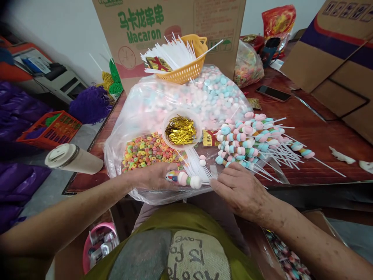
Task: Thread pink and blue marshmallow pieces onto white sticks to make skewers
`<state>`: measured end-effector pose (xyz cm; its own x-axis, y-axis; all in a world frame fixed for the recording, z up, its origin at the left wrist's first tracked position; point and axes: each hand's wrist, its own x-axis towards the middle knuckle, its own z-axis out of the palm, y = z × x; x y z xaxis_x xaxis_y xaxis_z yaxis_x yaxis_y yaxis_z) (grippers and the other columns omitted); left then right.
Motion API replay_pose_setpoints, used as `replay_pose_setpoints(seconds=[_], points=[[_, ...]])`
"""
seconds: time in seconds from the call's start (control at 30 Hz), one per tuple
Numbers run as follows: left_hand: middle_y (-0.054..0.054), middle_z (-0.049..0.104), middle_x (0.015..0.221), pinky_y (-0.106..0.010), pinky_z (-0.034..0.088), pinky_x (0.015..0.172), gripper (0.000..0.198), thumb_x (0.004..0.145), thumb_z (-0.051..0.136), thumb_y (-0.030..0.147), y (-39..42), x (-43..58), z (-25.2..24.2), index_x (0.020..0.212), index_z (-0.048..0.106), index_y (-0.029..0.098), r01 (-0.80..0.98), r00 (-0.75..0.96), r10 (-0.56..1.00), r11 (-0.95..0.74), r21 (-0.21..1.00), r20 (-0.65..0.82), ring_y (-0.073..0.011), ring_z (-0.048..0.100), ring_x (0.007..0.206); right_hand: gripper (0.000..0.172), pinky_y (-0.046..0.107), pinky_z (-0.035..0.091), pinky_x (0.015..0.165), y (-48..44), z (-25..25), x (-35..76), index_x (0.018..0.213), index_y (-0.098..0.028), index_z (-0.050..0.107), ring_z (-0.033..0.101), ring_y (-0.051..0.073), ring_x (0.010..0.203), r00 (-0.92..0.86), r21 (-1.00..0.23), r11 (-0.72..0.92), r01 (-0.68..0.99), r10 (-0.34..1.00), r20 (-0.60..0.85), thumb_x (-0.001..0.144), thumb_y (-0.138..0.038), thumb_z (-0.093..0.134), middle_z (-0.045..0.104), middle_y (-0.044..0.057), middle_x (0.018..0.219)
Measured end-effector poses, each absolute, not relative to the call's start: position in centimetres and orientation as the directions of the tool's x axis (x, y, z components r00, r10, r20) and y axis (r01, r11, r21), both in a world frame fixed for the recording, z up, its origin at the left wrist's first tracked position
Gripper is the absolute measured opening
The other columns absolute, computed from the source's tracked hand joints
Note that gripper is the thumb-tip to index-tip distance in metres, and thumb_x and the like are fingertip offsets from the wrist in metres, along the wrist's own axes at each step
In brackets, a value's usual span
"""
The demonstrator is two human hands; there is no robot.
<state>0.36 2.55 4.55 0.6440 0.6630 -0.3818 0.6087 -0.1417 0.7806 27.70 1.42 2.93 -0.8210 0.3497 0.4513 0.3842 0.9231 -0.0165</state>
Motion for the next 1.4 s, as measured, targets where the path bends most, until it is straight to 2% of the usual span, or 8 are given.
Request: replay_pose_setpoints(seconds=[0.23, 0.33, 0.53, 0.77, 0.9, 1.03, 1.13, 1.4], points=[[-0.006, 0.065, 0.091, -0.034, 0.041, 0.081, 0.024, 0.076, 0.059, 0.032, 1.8, 0.6, 3.8, 0.094, 0.054, 0.018, 0.862, 0.478, 0.859, -0.419, 0.286, -0.182, -0.0233, 0.06, 0.087, 0.013, 0.03, 0.031, 0.06, 1.3, 2.8, 27.4, 0.08, -0.015, 0.056, 0.046, 0.016, 0.064, -0.769, -0.14, 0.894, 0.425, 0.439, 0.465, 0.083, -0.008, 0.045, 0.056, 0.005, 0.067], [-0.008, 0.065, 0.096, -0.037, 0.039, 0.085, 0.025, 0.077, 0.058, 0.031, 1.7, 0.8, 3.4, 0.097, 0.055, 0.017, 0.848, 0.52, 0.841, -0.486, 0.21, -0.151, -0.0254, 0.06, 0.092, 0.014, 0.029, 0.032, 0.06, 1.2, 3.0, 27.0, 0.08, -0.015, 0.056, 0.047, 0.016, 0.065, -0.762, -0.149, 0.892, 0.426, 0.443, 0.472, 0.083, -0.008, 0.045, 0.056, 0.005, 0.068], [-0.005, 0.065, 0.095, -0.03, 0.04, 0.078, 0.036, 0.078, 0.06, 0.047, 2.0, 1.1, 4.2, 0.099, 0.057, 0.018, 0.785, 0.575, 0.792, -0.464, 0.411, -0.205, -0.0219, 0.059, 0.089, 0.018, 0.03, 0.031, 0.062, 1.9, 3.7, 26.9, 0.077, -0.017, 0.058, 0.045, 0.015, 0.064, -0.787, -0.07, 0.898, 0.435, 0.417, 0.455, 0.084, -0.01, 0.043, 0.055, 0.003, 0.064], [0.003, 0.057, 0.075, -0.021, 0.037, 0.06, 0.044, 0.061, 0.072, 0.053, 1.8, 3.3, 4.1, 0.083, 0.057, 0.018, 0.701, 0.587, 0.712, -0.208, 0.683, -0.386, -0.0146, 0.052, 0.073, 0.021, 0.03, 0.026, 0.06, 2.3, 2.9, 24.8, 0.076, -0.017, 0.058, 0.041, 0.015, 0.063, -0.819, 0.001, 0.923, 0.385, 0.341, 0.461, 0.084, -0.009, 0.041, 0.054, 0.003, 0.063], [0.003, 0.054, 0.073, -0.023, 0.037, 0.058, 0.052, 0.054, 0.075, 0.053, 2.2, 4.4, 3.2, 0.086, 0.057, 0.017, 0.71, 0.561, 0.667, -0.082, 0.7, -0.491, -0.0149, 0.051, 0.071, 0.018, 0.03, 0.026, 0.059, 2.3, 1.0, 23.4, 0.078, -0.015, 0.058, 0.041, 0.015, 0.062, -0.846, -0.1, 0.936, 0.338, 0.348, 0.404, 0.083, -0.01, 0.042, 0.053, 0.003, 0.065], [-0.002, 0.061, 0.096, -0.025, 0.041, 0.071, 0.063, 0.066, 0.07, 0.048, 3.2, 1.8, 3.7, 0.118, 0.049, 0.018, 0.561, 0.652, 0.629, -0.025, 0.827, -0.423, -0.0168, 0.055, 0.086, 0.022, 0.026, 0.036, 0.06, 2.6, 0.7, 24.4, 0.093, -0.014, 0.057, 0.048, 0.015, 0.068, -0.826, -0.249, 0.911, 0.33, 0.406, 0.39, 0.084, -0.006, 0.039, 0.057, 0.005, 0.073], [-0.002, 0.061, 0.1, -0.026, 0.042, 0.077, 0.053, 0.067, 0.071, 0.044, 3.2, -0.8, 3.9, 0.111, 0.054, 0.019, 0.577, 0.683, 0.578, -0.052, 0.815, -0.447, -0.0174, 0.055, 0.09, 0.034, 0.027, 0.045, 0.069, 2.7, 1.5, 25.4, 0.115, -0.012, 0.049, 0.053, 0.017, 0.083, -0.792, -0.314, 0.885, 0.344, 0.453, 0.41, 0.083, -0.004, 0.038, 0.059, 0.009, 0.09], [0.002, 0.051, 0.071, -0.021, 0.041, 0.048, 0.044, 0.079, 0.056, 0.048, 0.3, 0.5, 1.5, 0.109, 0.048, 0.017, 0.437, 0.701, 0.516, 0.233, 0.868, -0.492, -0.0097, 0.048, 0.052, 0.07, 0.038, 0.049, 0.084, 2.9, 1.5, 22.1, 0.141, -0.017, 0.018, 0.048, 0.024, 0.11, -0.823, -0.385, 0.871, 0.305, 0.444, 0.354, 0.076, -0.002, 0.036, 0.046, 0.015, 0.117]])
